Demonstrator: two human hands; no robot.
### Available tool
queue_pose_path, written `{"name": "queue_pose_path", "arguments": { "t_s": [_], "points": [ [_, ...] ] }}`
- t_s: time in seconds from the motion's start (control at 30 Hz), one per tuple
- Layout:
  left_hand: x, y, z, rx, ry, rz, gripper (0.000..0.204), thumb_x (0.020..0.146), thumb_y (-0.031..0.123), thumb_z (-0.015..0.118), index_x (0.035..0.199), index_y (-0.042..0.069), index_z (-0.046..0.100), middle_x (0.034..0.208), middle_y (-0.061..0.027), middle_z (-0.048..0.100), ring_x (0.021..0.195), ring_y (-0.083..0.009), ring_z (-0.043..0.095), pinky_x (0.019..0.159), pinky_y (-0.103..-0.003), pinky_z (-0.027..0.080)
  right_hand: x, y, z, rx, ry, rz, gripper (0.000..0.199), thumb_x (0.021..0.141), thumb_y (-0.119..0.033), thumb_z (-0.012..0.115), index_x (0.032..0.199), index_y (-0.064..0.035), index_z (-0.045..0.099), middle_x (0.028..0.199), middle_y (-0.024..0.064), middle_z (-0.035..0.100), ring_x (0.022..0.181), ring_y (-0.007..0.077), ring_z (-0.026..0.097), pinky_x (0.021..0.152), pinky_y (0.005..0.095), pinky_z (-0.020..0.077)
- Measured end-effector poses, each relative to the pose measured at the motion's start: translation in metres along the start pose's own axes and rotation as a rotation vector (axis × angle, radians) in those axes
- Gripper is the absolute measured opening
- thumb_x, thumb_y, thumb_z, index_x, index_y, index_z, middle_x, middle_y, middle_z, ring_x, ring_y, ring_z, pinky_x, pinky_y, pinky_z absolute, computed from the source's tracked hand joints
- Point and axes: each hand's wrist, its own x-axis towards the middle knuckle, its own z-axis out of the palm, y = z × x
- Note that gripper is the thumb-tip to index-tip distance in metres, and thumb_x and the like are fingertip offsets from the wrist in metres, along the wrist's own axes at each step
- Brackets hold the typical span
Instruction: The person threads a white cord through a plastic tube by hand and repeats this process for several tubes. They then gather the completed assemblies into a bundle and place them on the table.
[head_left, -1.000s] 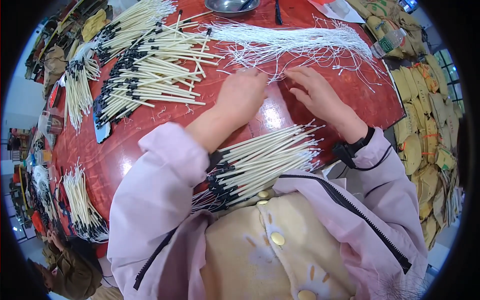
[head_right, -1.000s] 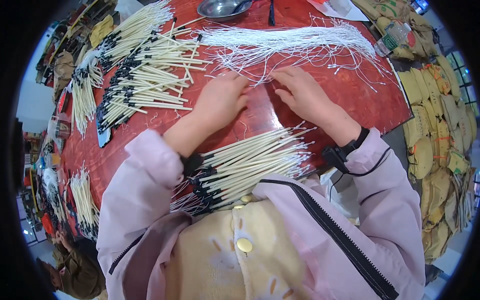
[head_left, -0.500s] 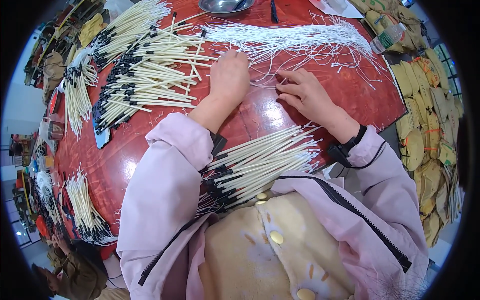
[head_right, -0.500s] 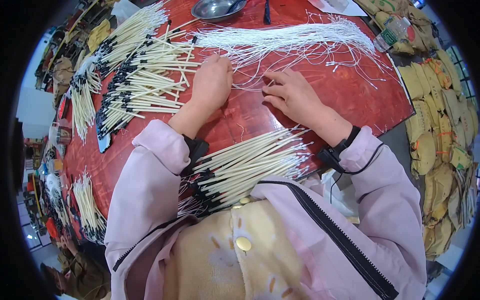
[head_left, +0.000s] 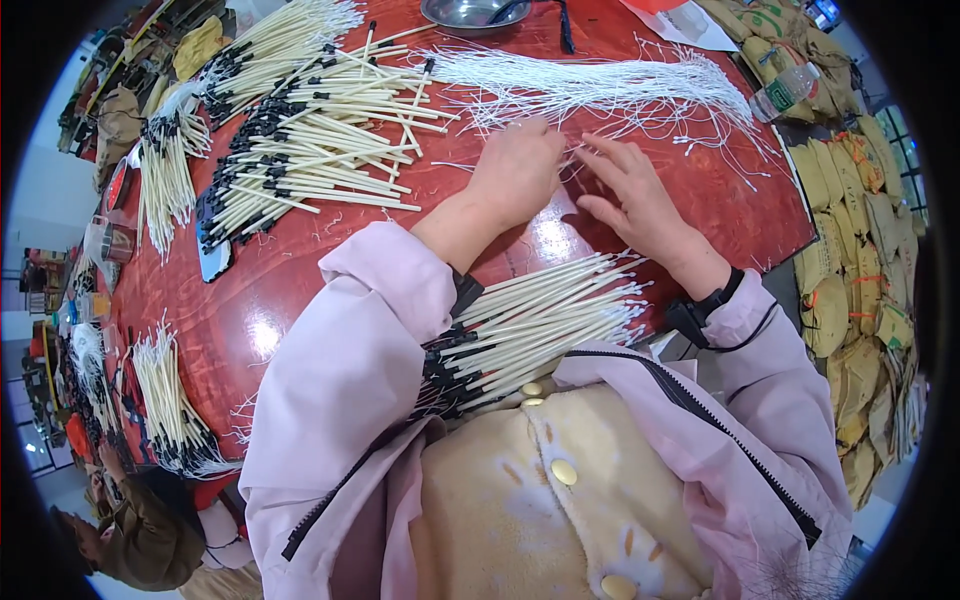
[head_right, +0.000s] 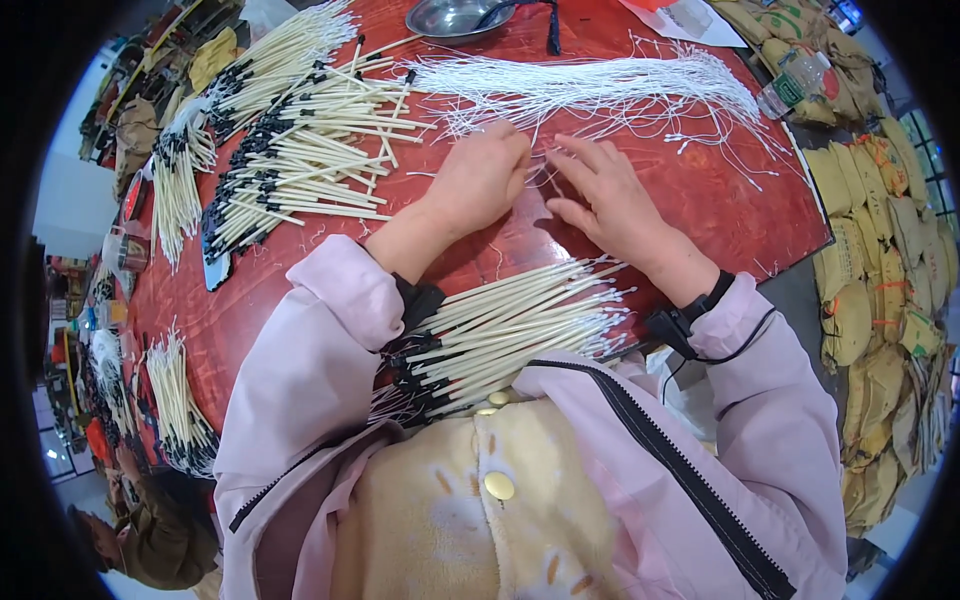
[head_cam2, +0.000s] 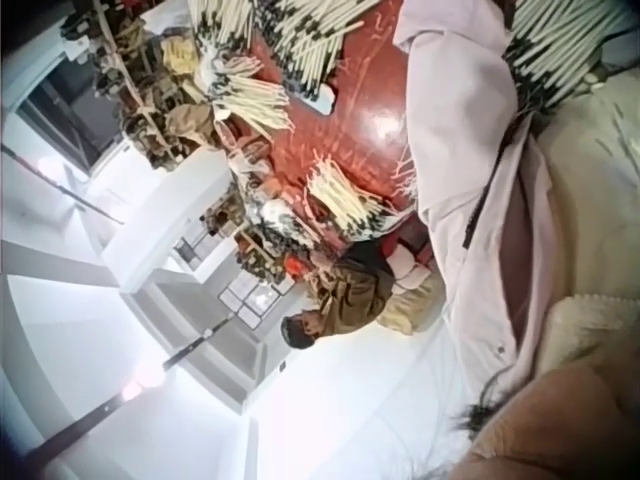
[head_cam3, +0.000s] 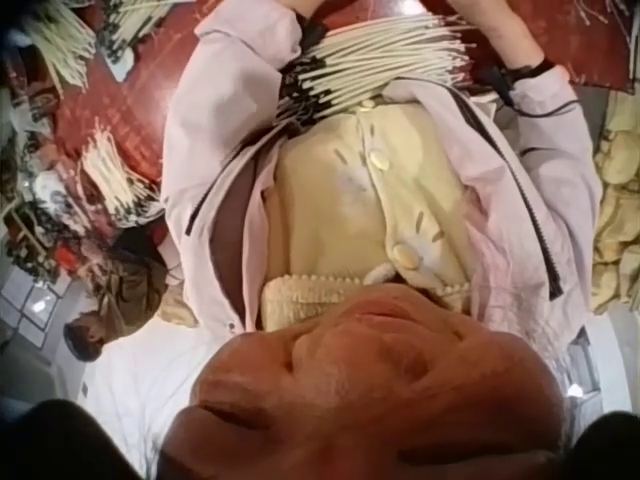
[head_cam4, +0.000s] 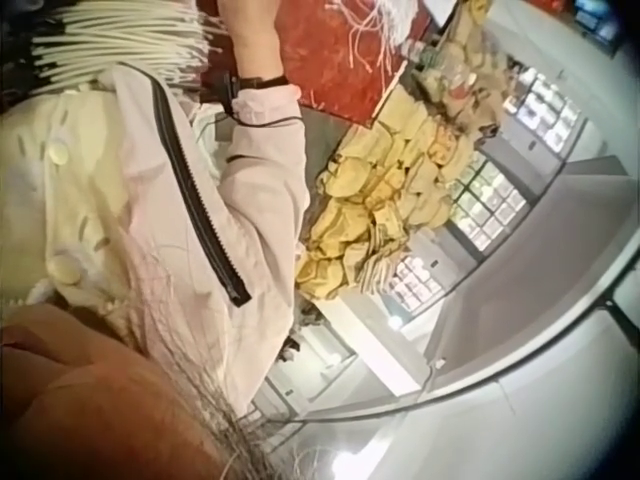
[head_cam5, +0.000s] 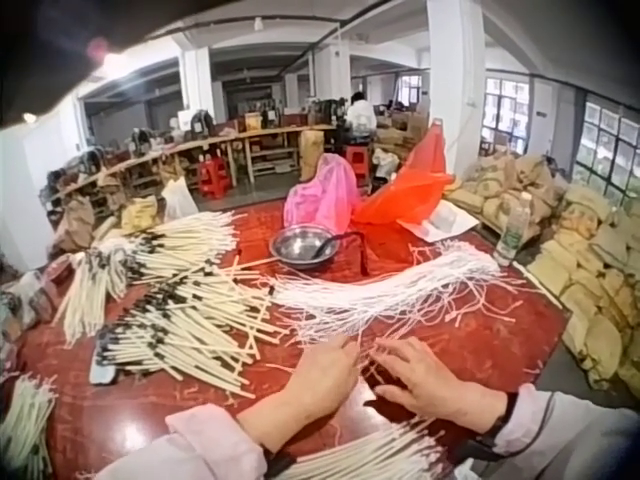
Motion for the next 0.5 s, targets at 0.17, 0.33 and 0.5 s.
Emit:
{"name": "queue_pose_path", "arguments": {
  "t_s": [0.17,0.33,0.5],
  "points": [
    [0.001,0.026,-0.044,-0.111,-0.071,-0.152,0.010,0.092,0.012,0.060,0.094,0.003,0.059,0.086,-0.0217,0.067,0.082,-0.0421,0.066,0.072,-0.053,0.052,0.005,-0.004,-0.012,0.013,0.042,0.027,0.055,0.090,-0.016,0.071,0.142,-0.0049,0.056,0.150,0.0161,0.049,0.131,0.0366,0.048,0.112,0.0451,0.0384],
    [-0.069,0.033,-0.059,0.220,-0.400,-0.345,0.014,0.093,0.017,0.062,0.096,0.004,0.058,0.081,-0.0205,0.069,0.079,-0.0417,0.068,0.069,-0.054,0.053,0.002,-0.012,-0.007,0.013,-0.017,-0.052,0.055,0.093,-0.024,0.067,0.143,-0.0047,0.055,0.152,0.0162,0.048,0.131,0.0365,0.048,0.113,0.0459,0.0369],
    [-0.106,0.020,-0.067,0.204,-0.362,-0.437,0.015,0.092,0.017,0.064,0.096,0.003,0.058,0.080,-0.0201,0.069,0.079,-0.0417,0.068,0.069,-0.054,0.053,0.004,-0.042,0.013,-0.021,-0.166,-0.141,0.066,0.090,-0.035,0.070,0.143,0.0000,0.054,0.152,0.0161,0.047,0.131,0.0360,0.046,0.113,0.0468,0.0367]
  ]
}}
